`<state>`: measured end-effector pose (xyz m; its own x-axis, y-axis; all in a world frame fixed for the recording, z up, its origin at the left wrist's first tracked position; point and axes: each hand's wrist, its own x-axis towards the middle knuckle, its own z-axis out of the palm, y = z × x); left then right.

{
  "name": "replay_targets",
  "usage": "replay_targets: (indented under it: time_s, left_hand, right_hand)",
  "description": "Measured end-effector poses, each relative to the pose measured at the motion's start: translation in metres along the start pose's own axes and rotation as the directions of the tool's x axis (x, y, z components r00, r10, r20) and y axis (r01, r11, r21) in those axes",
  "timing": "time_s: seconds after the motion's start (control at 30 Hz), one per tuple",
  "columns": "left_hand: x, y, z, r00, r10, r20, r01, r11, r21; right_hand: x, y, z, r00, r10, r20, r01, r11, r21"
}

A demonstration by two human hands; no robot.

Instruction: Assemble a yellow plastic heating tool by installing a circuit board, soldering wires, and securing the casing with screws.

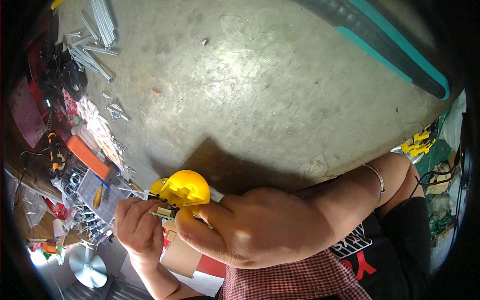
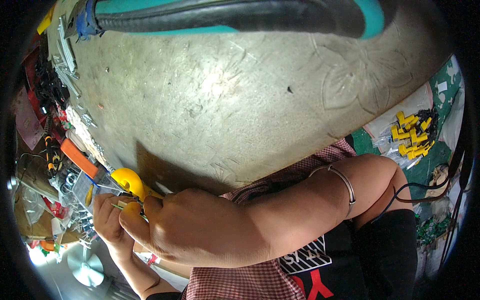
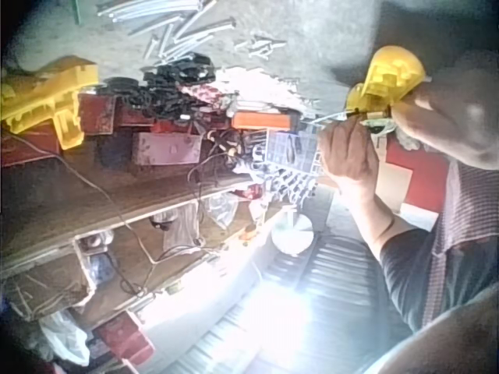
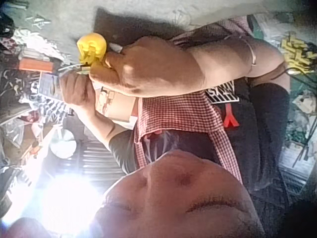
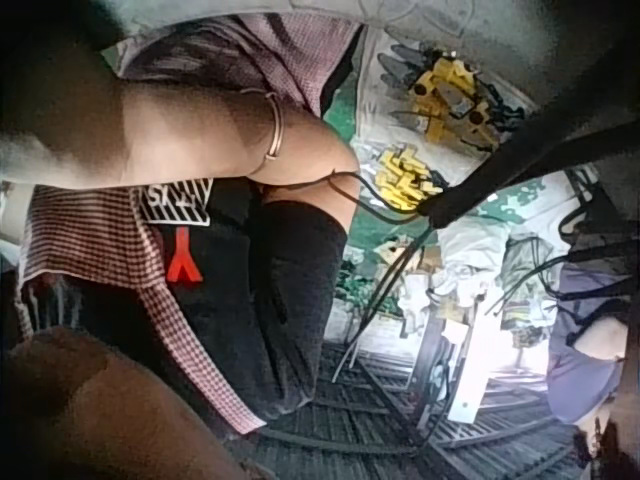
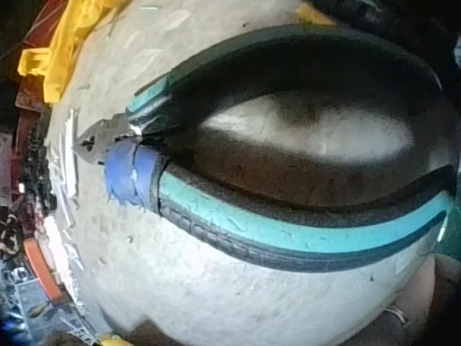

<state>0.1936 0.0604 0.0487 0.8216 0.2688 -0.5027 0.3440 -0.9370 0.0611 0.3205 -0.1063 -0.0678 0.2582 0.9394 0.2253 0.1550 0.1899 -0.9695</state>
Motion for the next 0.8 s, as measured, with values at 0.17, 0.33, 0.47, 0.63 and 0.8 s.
replay_targets:
  time_s: [0.17,0.33,0.47,0.63,0.8]
  left_hand:
    - [0.0,0.001,-0.002,1.0,-0.012,0.009,0.012,1.0,-0.016]
    - [0.006,0.002,-0.006,0.998,-0.001,0.065,0.001,1.0,-0.008]
    - [0.008,0.0,-0.01,0.994,0.017,0.107,-0.017,1.0,-0.007]
    - [0.013,0.013,-0.015,0.986,-0.147,0.076,0.153,0.985,-0.085]
    - [0.002,0.008,0.008,0.979,-0.183,-0.093,0.176,0.981,-0.083]
  right_hand:
    - [0.001,0.0,0.0,1.0,-0.008,0.001,0.008,1.0,-0.026]
    - [-0.001,0.001,0.004,1.0,0.004,-0.004,-0.005,1.0,-0.031]
    - [0.001,0.0,0.0,1.0,0.0,-0.006,0.0,0.997,-0.071]
    - [0.003,-0.001,-0.005,0.998,-0.039,0.043,0.044,0.991,-0.129]
    - [0.005,0.001,-0.006,0.992,0.004,0.126,0.012,0.992,-0.122]
